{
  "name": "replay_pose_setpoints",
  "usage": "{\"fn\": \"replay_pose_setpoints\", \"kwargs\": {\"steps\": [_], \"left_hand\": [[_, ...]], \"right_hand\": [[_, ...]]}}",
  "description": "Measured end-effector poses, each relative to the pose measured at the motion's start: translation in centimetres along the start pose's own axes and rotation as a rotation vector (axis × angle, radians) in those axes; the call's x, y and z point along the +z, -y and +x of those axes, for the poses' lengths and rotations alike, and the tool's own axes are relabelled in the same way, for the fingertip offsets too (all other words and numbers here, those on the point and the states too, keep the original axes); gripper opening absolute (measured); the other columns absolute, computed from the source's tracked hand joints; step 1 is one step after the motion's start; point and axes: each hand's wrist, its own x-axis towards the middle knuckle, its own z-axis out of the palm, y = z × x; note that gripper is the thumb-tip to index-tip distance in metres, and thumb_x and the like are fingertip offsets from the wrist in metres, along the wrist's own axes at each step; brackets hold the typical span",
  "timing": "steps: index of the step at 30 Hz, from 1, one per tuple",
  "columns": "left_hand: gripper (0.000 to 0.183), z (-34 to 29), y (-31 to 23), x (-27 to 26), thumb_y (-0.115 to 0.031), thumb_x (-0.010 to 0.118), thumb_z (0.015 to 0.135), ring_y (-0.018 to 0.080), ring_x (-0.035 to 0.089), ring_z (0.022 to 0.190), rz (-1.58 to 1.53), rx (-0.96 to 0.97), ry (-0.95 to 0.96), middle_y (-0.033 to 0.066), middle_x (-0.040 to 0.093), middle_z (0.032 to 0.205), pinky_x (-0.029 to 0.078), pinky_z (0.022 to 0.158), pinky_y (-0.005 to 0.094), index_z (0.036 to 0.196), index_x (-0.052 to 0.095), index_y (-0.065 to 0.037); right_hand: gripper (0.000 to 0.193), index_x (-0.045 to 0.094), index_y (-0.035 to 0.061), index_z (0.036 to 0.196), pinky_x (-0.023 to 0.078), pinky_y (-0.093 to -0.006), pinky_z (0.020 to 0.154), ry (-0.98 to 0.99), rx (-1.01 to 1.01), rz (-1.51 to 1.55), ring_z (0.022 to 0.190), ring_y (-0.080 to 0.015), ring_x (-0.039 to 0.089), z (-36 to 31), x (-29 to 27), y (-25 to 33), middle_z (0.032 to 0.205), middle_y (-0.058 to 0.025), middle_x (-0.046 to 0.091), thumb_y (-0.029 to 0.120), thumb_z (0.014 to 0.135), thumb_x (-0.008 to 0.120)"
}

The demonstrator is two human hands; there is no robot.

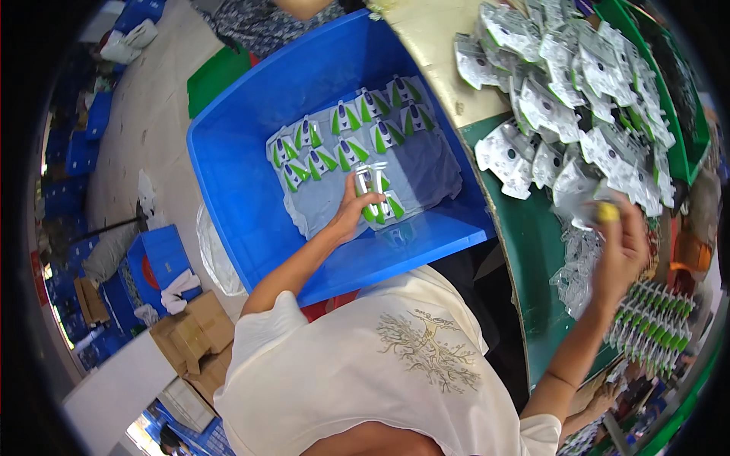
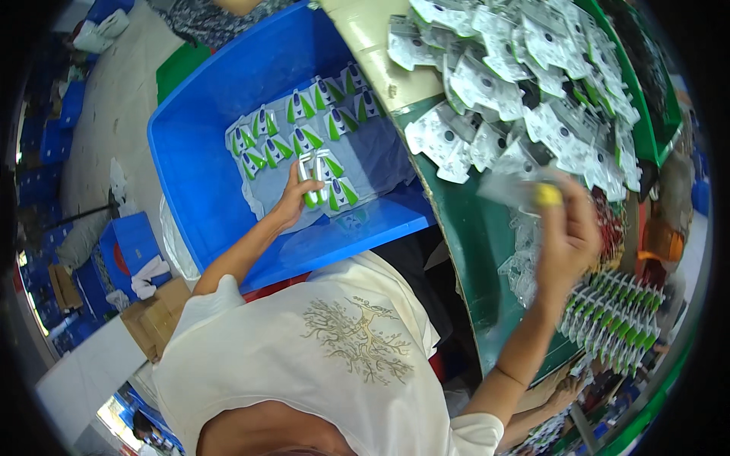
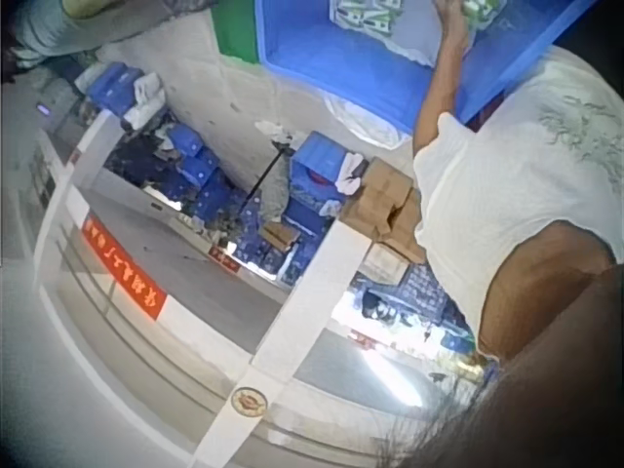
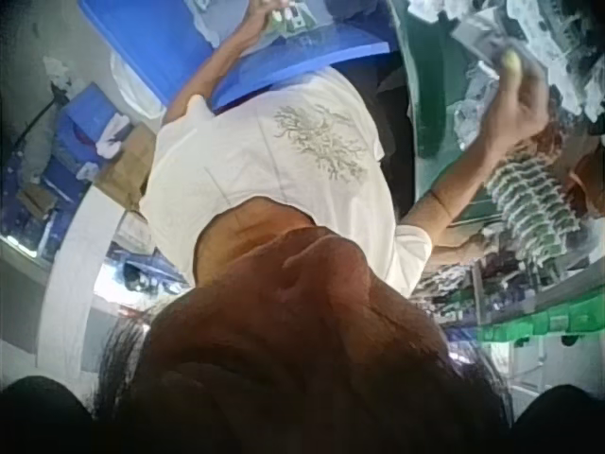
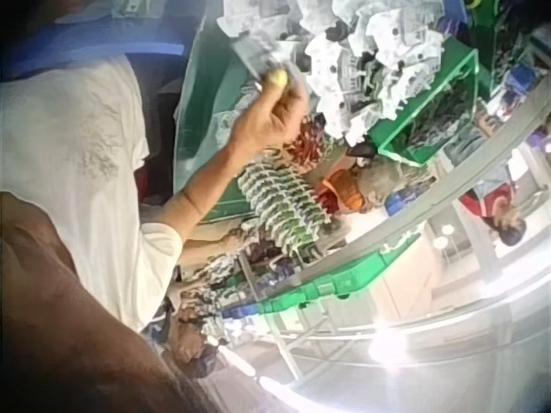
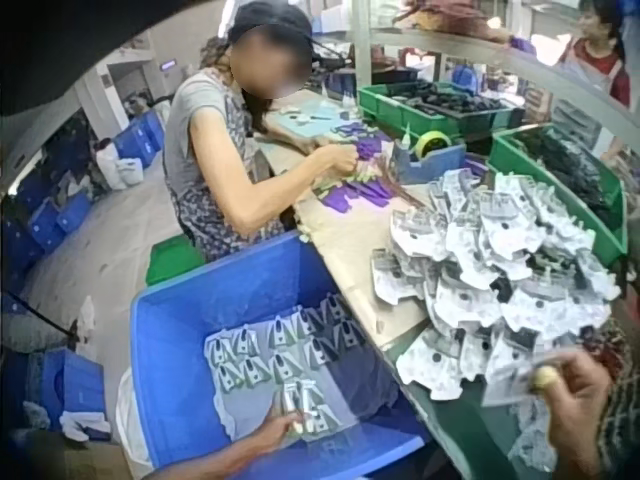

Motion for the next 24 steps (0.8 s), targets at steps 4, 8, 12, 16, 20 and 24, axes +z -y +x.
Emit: {"fn": "replay_pose_setpoints", "kwargs": {"steps": [4,8,12,16,20,24], "left_hand": [[0.093,-4.1,-6.1,7.0,-0.025,0.065,0.057,0.0371,0.051,0.116,-0.449,0.024,0.766,0.0218,0.046,0.130,0.041,0.099,0.0447,0.140,0.026,-0.008],[0.106,-6.0,-8.2,12.9,-0.026,0.071,0.054,0.0368,0.048,0.118,-0.584,-0.062,0.959,0.0165,0.042,0.132,0.039,0.100,0.0444,0.144,0.017,-0.013],[0.113,-5.9,-8.5,15.7,-0.032,0.075,0.051,0.0304,0.046,0.119,-0.504,-0.052,1.034,0.0115,0.039,0.134,0.036,0.103,0.0428,0.145,0.014,-0.015],[0.109,-5.1,-7.8,16.3,-0.030,0.073,0.054,0.0294,0.045,0.122,-0.444,-0.098,1.043,0.0120,0.040,0.135,0.035,0.104,0.0413,0.145,0.015,-0.013],[0.096,-4.8,-7.6,15.4,-0.032,0.072,0.064,0.0353,0.042,0.125,-0.495,-0.202,0.931,0.0167,0.040,0.137,0.038,0.102,0.0404,0.143,0.021,-0.012],[0.089,-4.9,-8.5,17.0,-0.034,0.070,0.068,0.0417,0.039,0.125,-0.619,-0.160,1.001,0.0202,0.035,0.140,0.036,0.102,0.0466,0.142,0.025,-0.016]], "right_hand": [[0.014,0.061,-0.0030,0.100,0.049,-0.0216,0.071,0.151,0.175,0.334,0.078,-0.0087,0.061,-3.0,7.0,-0.7,0.088,-0.0046,0.065,-0.002,0.087,0.058],[0.012,0.062,-0.0029,0.098,0.047,-0.0209,0.073,-0.003,0.064,0.453,0.081,-0.0073,0.059,-4.0,9.2,-1.0,0.091,-0.0034,0.065,0.001,0.086,0.061],[0.012,0.063,-0.0020,0.094,0.045,-0.0187,0.062,0.136,0.186,0.440,0.074,-0.0043,0.057,-3.7,6.9,-0.2,0.086,-0.0013,0.065,0.008,0.088,0.060],[0.015,0.060,-0.0002,0.100,0.044,-0.0188,0.066,0.267,0.343,0.427,0.076,-0.0031,0.055,-3.0,4.7,-1.7,0.087,0.0016,0.061,0.010,0.089,0.061],[0.022,0.065,0.0030,0.102,0.041,-0.0199,0.062,-0.094,0.003,0.169,0.068,-0.0035,0.048,1.3,1.0,-1.3,0.074,0.0033,0.055,0.005,0.081,0.063],[0.021,0.068,0.0025,0.096,0.035,-0.0220,0.050,-0.249,-0.209,-0.191,0.056,-0.0039,0.044,10.9,-5.0,0.7,0.061,0.0018,0.052,0.013,0.078,0.064]]}}
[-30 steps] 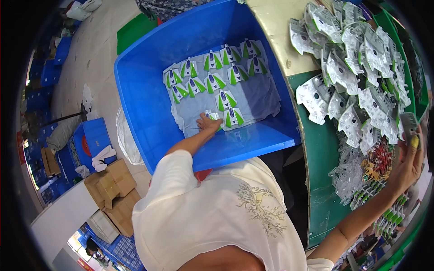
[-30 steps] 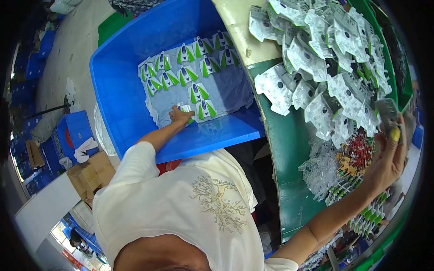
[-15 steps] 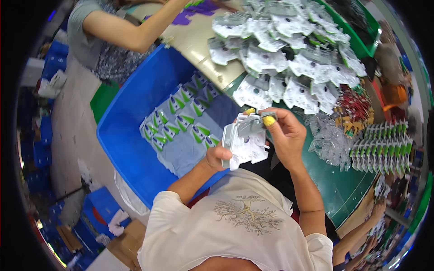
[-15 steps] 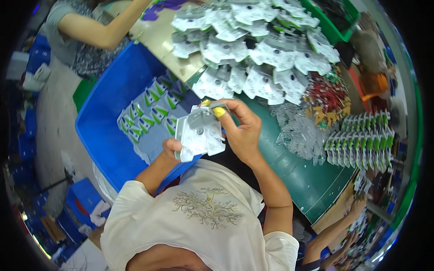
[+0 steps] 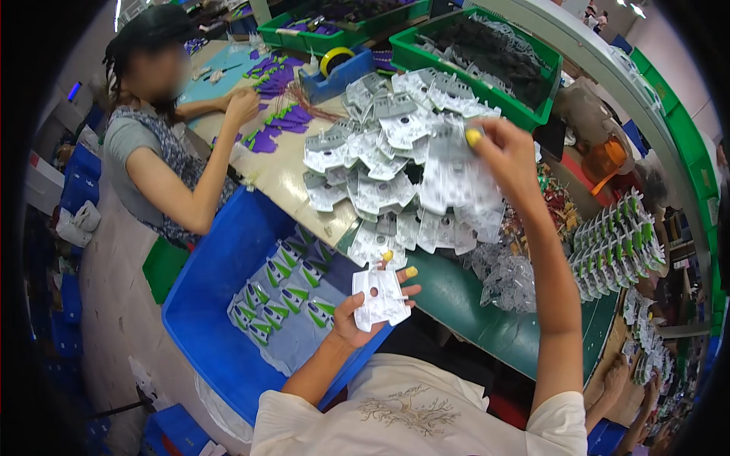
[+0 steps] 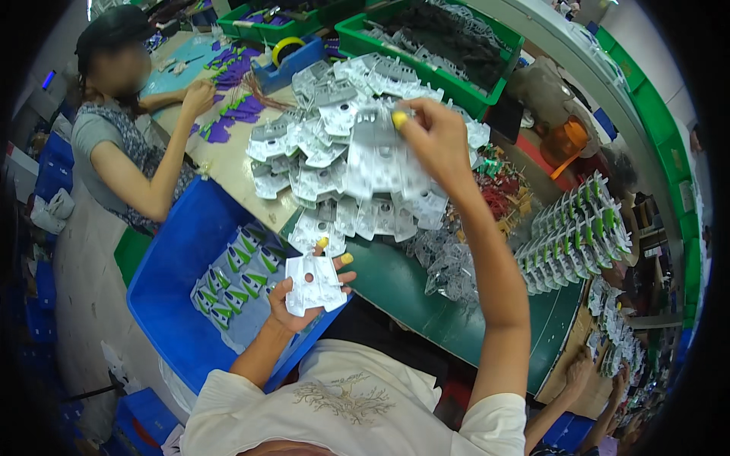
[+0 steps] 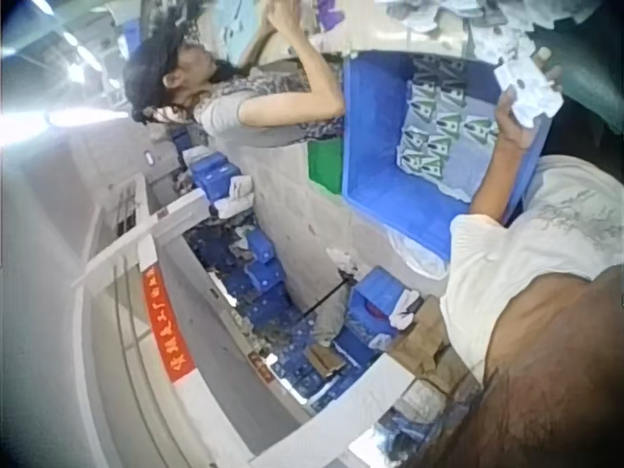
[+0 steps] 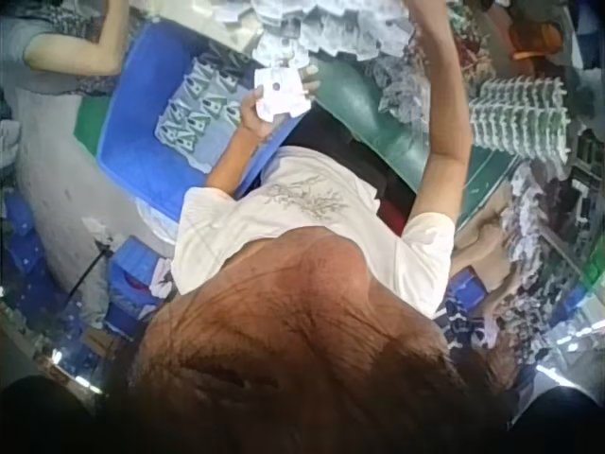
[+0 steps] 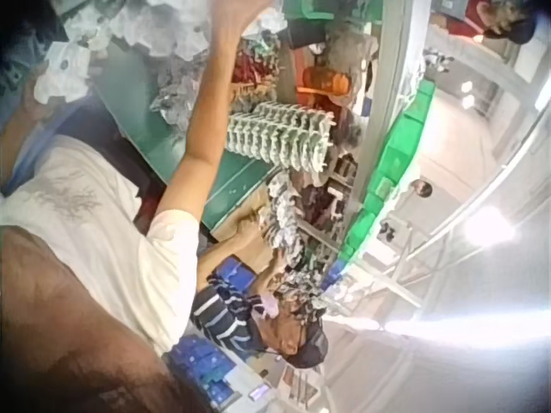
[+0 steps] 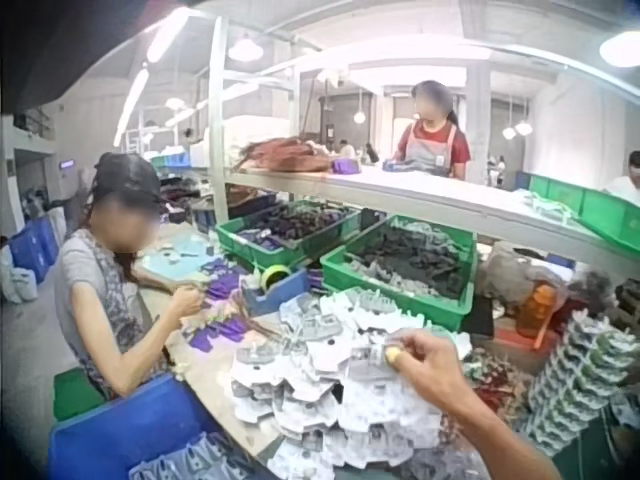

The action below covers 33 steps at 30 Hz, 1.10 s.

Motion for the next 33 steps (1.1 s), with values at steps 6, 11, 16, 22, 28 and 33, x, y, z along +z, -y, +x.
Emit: {"fn": "replay_pose_setpoints", "kwargs": {"steps": [6,11,16,22,28,33], "left_hand": [[0.095,1.9,0.1,1.9,-0.035,0.069,0.065,0.0420,0.038,0.126,0.102,-0.018,-0.017,0.0221,0.034,0.140,0.033,0.105,0.0492,0.144,0.020,-0.013],[0.097,2.4,-2.0,2.2,-0.037,0.070,0.065,0.0458,0.037,0.126,0.207,0.082,-0.065,0.0225,0.033,0.140,0.033,0.105,0.0505,0.143,0.021,-0.011],[0.096,3.7,-3.1,1.7,-0.038,0.070,0.064,0.0463,0.037,0.126,0.221,0.088,-0.063,0.0231,0.031,0.141,0.033,0.104,0.0512,0.143,0.021,-0.012],[0.091,4.8,-2.7,2.9,-0.038,0.066,0.067,0.0474,0.032,0.128,0.122,-0.005,0.001,0.0230,0.028,0.142,0.030,0.106,0.0532,0.141,0.023,-0.009],[0.042,4.0,-0.6,1.5,-0.012,0.045,0.092,0.0271,0.061,0.099,0.338,-0.112,-0.273,0.0151,0.054,0.119,0.056,0.072,0.0423,0.131,0.038,0.000],[0.038,4.3,-1.3,3.4,-0.010,0.047,0.090,0.0235,0.064,0.091,0.486,0.069,-0.380,0.0126,0.058,0.112,0.058,0.065,0.0372,0.126,0.044,0.000]], "right_hand": [[0.028,0.072,0.0087,0.091,0.051,-0.0384,0.074,0.124,0.027,-0.243,0.079,-0.0310,0.066,12.6,4.1,-3.3,0.085,-0.0162,0.068,0.026,0.070,0.066],[0.021,0.073,0.0118,0.086,0.051,-0.0446,0.074,-0.041,-0.038,-0.328,0.081,-0.0350,0.065,17.4,4.0,-5.0,0.083,-0.0163,0.068,0.027,0.072,0.067],[0.039,0.067,0.0082,0.101,0.051,-0.0439,0.081,0.002,0.298,-0.872,0.097,-0.0337,0.063,21.7,-2.1,-12.7,0.105,-0.0177,0.064,0.031,0.070,0.075],[0.046,0.068,0.0101,0.104,0.049,-0.0391,0.088,0.225,0.281,-0.652,0.101,-0.0314,0.062,21.7,-2.7,-17.5,0.110,-0.0161,0.064,0.025,0.062,0.080],[0.022,0.068,0.0035,0.086,0.052,-0.0338,0.059,-0.256,0.008,-0.251,0.061,-0.0207,0.065,17.2,-3.0,-9.4,0.068,-0.0118,0.065,0.022,0.074,0.068],[0.017,0.063,-0.0034,0.096,0.050,-0.0209,0.055,0.122,0.095,0.404,0.063,-0.0079,0.061,5.2,-1.2,2.3,0.077,-0.0032,0.064,0.009,0.086,0.060]]}}
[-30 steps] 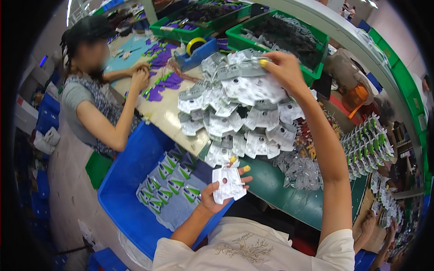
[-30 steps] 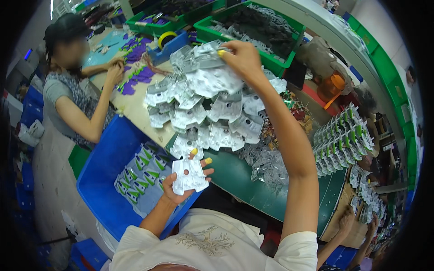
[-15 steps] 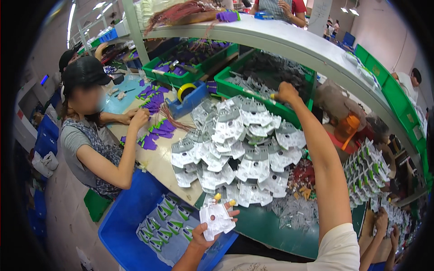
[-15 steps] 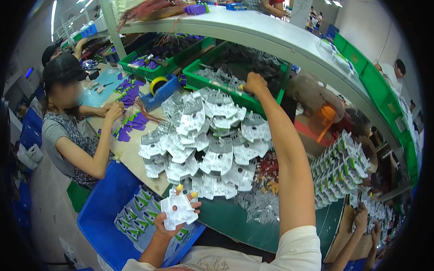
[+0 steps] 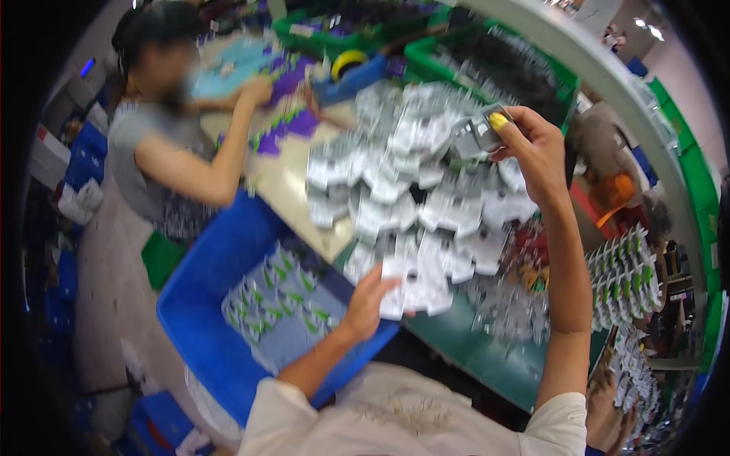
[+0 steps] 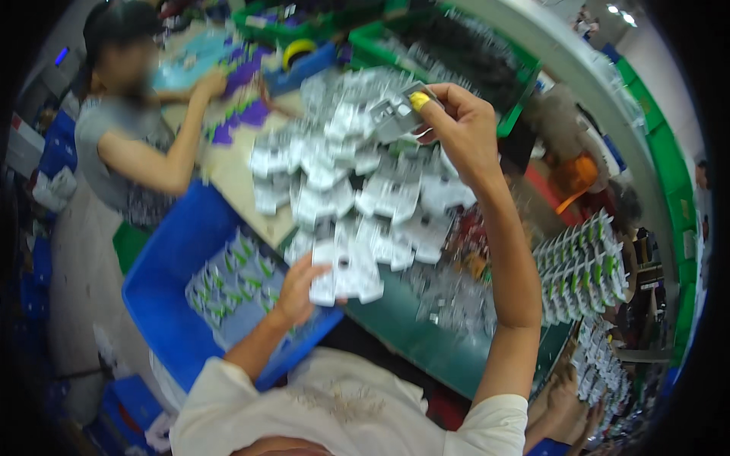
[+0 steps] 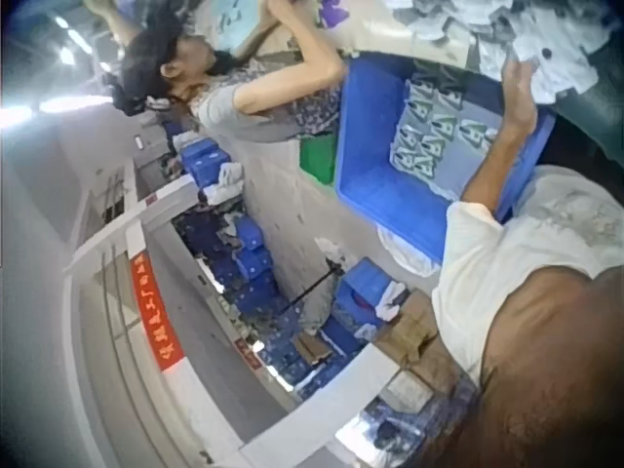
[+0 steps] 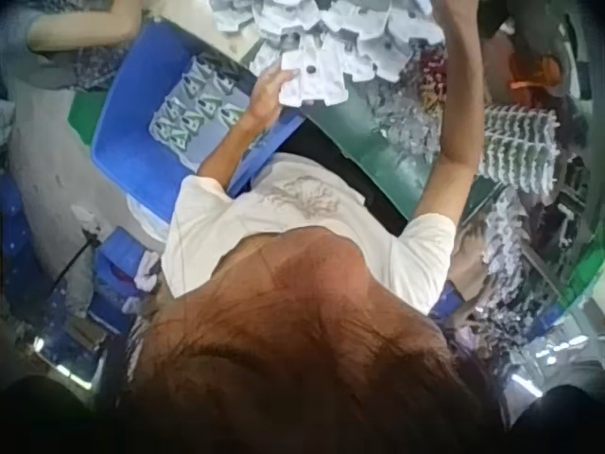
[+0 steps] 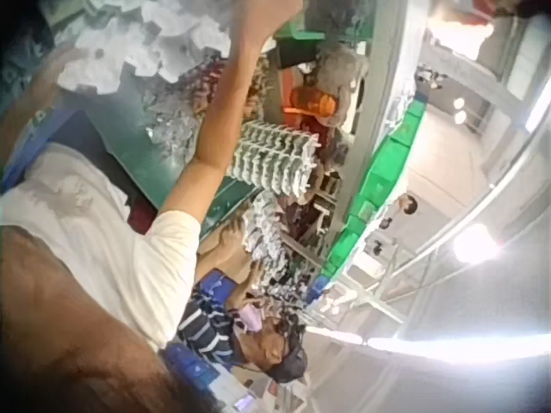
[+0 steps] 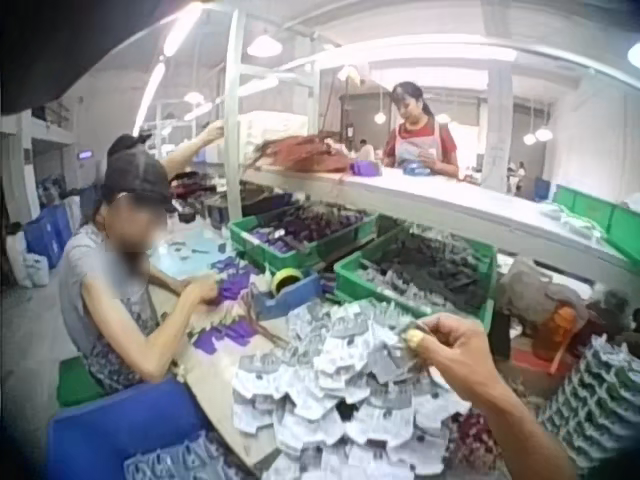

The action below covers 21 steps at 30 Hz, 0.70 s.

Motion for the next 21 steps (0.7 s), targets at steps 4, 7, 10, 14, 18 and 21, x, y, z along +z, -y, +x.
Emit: {"fn": "replay_pose_setpoints", "kwargs": {"steps": [4,7,10,14,18,21], "left_hand": [[0.035,1.1,-0.6,2.7,-0.010,0.047,0.091,0.0126,0.061,0.074,0.131,0.277,0.041,0.0079,0.061,0.093,0.053,0.058,0.0270,0.124,0.046,0.002],[0.036,0.8,0.9,3.1,-0.011,0.047,0.089,0.0080,0.057,0.067,0.288,0.416,0.021,0.0035,0.060,0.080,0.050,0.056,0.0250,0.123,0.048,0.003],[0.037,0.5,1.7,2.4,-0.009,0.046,0.088,0.0063,0.055,0.067,0.373,0.409,0.025,0.0033,0.059,0.080,0.047,0.056,0.0233,0.122,0.049,0.003],[0.038,-0.2,2.3,2.6,-0.007,0.046,0.086,0.0049,0.052,0.065,0.334,0.444,0.040,0.0019,0.058,0.081,0.044,0.057,0.0217,0.122,0.050,0.003],[0.040,-0.1,2.6,2.5,-0.007,0.046,0.084,0.0062,0.051,0.070,0.338,0.514,-0.027,0.0046,0.061,0.091,0.043,0.063,0.0229,0.123,0.050,0.004],[0.039,0.0,2.4,1.9,-0.009,0.047,0.085,0.0063,0.051,0.073,0.514,0.577,-0.029,0.0076,0.062,0.092,0.043,0.065,0.0229,0.122,0.051,0.005]], "right_hand": [[0.017,0.065,-0.0013,0.096,0.049,-0.0193,0.060,0.053,-0.106,-0.196,0.068,-0.0066,0.062,-9.9,3.4,0.2,0.082,-0.0043,0.067,0.005,0.081,0.067],[0.015,0.065,-0.0030,0.093,0.050,-0.0236,0.069,0.024,-0.433,-0.363,0.076,-0.0099,0.063,-11.8,4.7,-1.7,0.084,-0.0075,0.068,0.004,0.079,0.066],[0.013,0.064,-0.0026,0.094,0.049,-0.0229,0.070,0.175,0.018,-0.136,0.077,-0.0084,0.062,-13.1,4.0,-2.4,0.085,-0.0046,0.066,0.004,0.082,0.065],[0.011,0.065,-0.0037,0.088,0.049,-0.0243,0.067,0.096,-0.020,-0.143,0.072,-0.0102,0.061,-14.3,3.9,-2.3,0.080,-0.0070,0.066,0.002,0.079,0.064],[0.011,0.065,-0.0032,0.090,0.047,-0.0214,0.067,0.094,0.076,-0.170,0.073,-0.0062,0.058,-14.9,3.7,-2.6,0.080,-0.0027,0.065,0.003,0.080,0.064],[0.012,0.064,-0.0028,0.092,0.046,-0.0205,0.066,0.156,0.081,-0.193,0.073,-0.0057,0.058,-14.9,3.5,-3.8,0.080,-0.0014,0.065,0.003,0.082,0.063]]}}
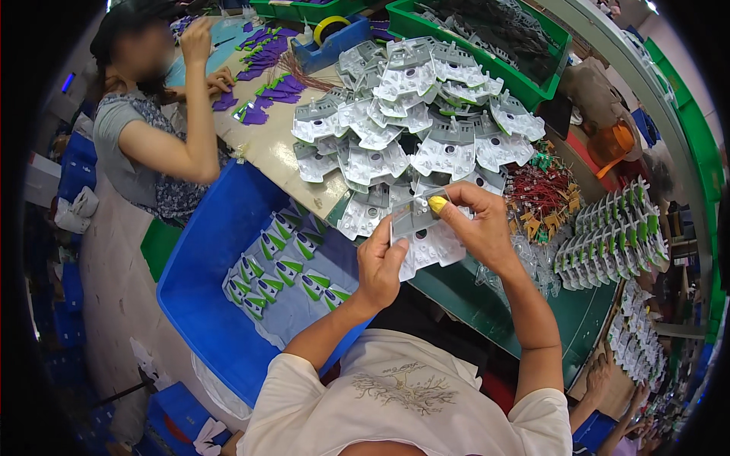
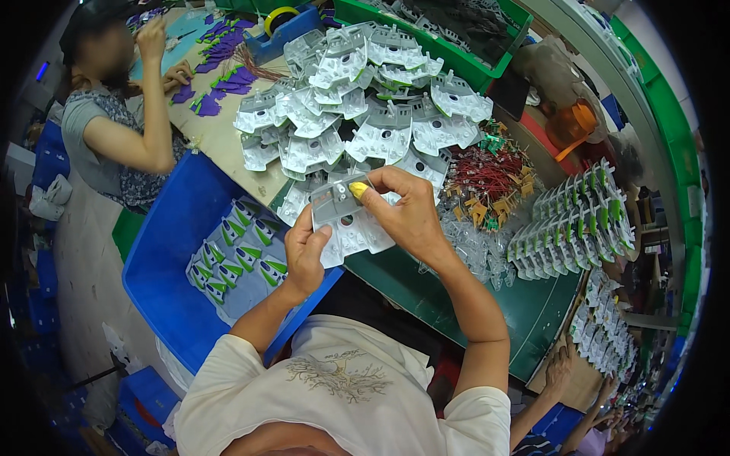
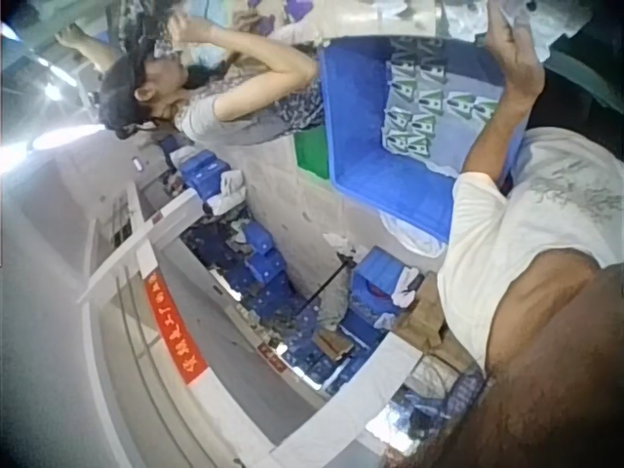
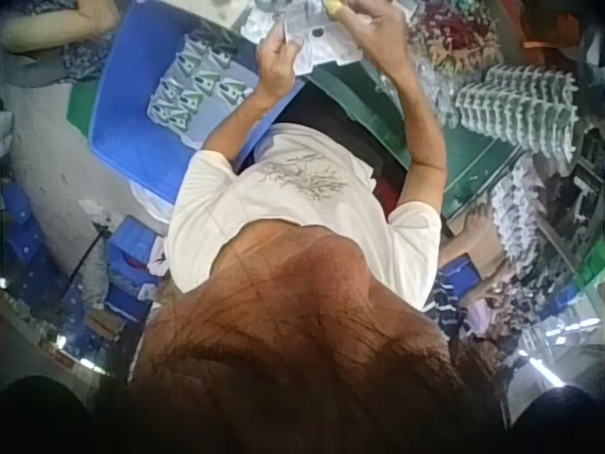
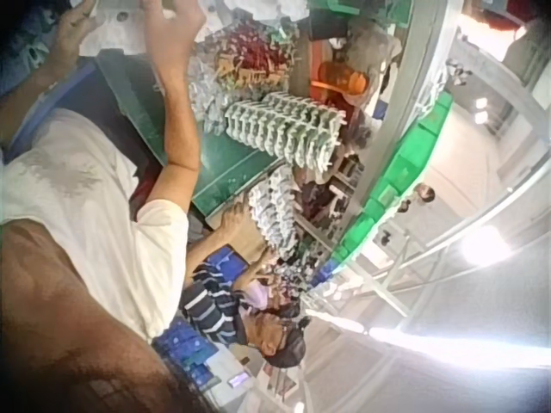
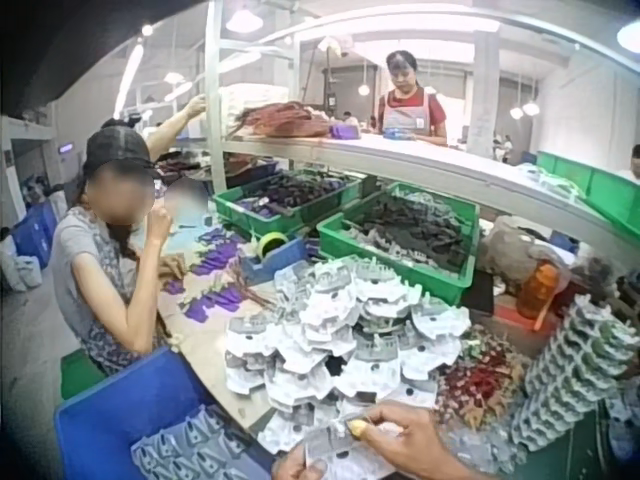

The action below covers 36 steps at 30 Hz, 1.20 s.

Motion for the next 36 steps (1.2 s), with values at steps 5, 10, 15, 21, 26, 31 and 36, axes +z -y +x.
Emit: {"fn": "replay_pose_setpoints", "kwargs": {"steps": [5,10,15,21,26,31,36], "left_hand": [[0.040,0.9,-0.6,-0.6,-0.016,0.045,0.091,0.0095,0.056,0.074,0.075,0.025,0.070,0.0092,0.063,0.091,0.045,0.065,0.0233,0.125,0.048,0.005],[0.046,1.2,-0.3,-1.3,-0.026,0.041,0.098,0.0166,0.058,0.096,-0.091,-0.030,0.120,0.0160,0.057,0.116,0.052,0.067,0.0257,0.134,0.040,0.002],[0.037,1.3,0.3,-1.5,-0.020,0.043,0.097,0.0176,0.060,0.094,-0.073,-0.098,0.171,0.0147,0.058,0.113,0.053,0.065,0.0255,0.125,0.049,0.003],[0.027,0.4,1.8,-5.3,-0.017,0.045,0.096,0.0181,0.063,0.077,0.004,-0.068,-0.150,0.0142,0.062,0.098,0.053,0.060,0.0290,0.110,0.057,0.002],[0.031,-3.3,6.2,-13.2,-0.028,0.044,0.097,0.0126,0.058,0.077,0.180,-0.243,-0.418,0.0060,0.061,0.095,0.044,0.053,0.0212,0.109,0.056,-0.002],[0.032,-10.3,20.6,-25.0,-0.033,0.055,0.088,0.0175,0.058,0.080,0.244,-0.852,-0.365,0.0062,0.060,0.098,0.046,0.055,0.0303,0.110,0.056,-0.010],[0.077,-17.4,31.0,-24.4,-0.030,0.067,0.078,0.0378,0.039,0.119,0.353,-1.194,-0.323,0.0119,0.037,0.137,0.040,0.082,0.0616,0.139,0.022,-0.019]], "right_hand": [[0.016,0.064,-0.0014,0.099,0.046,-0.0211,0.068,0.066,0.117,0.199,0.076,-0.0060,0.057,0.9,0.0,-0.5,0.083,-0.0012,0.065,0.005,0.084,0.062],[0.020,0.065,0.0014,0.101,0.043,-0.0208,0.060,-0.334,-0.128,-0.073,0.067,-0.0050,0.053,8.5,-5.1,0.0,0.078,-0.0001,0.064,0.009,0.083,0.061],[0.023,0.068,-0.0005,0.095,0.044,-0.0240,0.055,-0.254,-0.052,-0.449,0.060,-0.0073,0.054,21.6,-11.1,-2.0,0.070,-0.0022,0.063,0.015,0.080,0.063],[0.026,0.070,0.0128,0.098,0.051,-0.0403,0.074,-0.307,-0.049,-1.009,0.084,-0.0307,0.066,29.4,-17.9,-8.1,0.095,-0.0121,0.068,0.023,0.074,0.066],[0.041,0.064,-0.0020,0.102,0.048,-0.0395,0.090,0.126,0.326,-1.170,0.102,-0.0336,0.060,32.6,-18.2,-15.9,0.108,-0.0216,0.062,0.026,0.071,0.067],[0.026,0.064,0.0034,0.102,0.049,-0.0454,0.084,-0.100,0.323,-1.075,0.101,-0.0383,0.059,29.7,-18.4,-13.6,0.104,-0.0241,0.062,0.017,0.080,0.060],[0.021,0.059,-0.0021,0.095,0.048,-0.0484,0.082,-0.559,0.175,-0.674,0.098,-0.0430,0.058,27.4,-17.2,-8.6,0.099,-0.0276,0.062,0.009,0.078,0.057]]}}
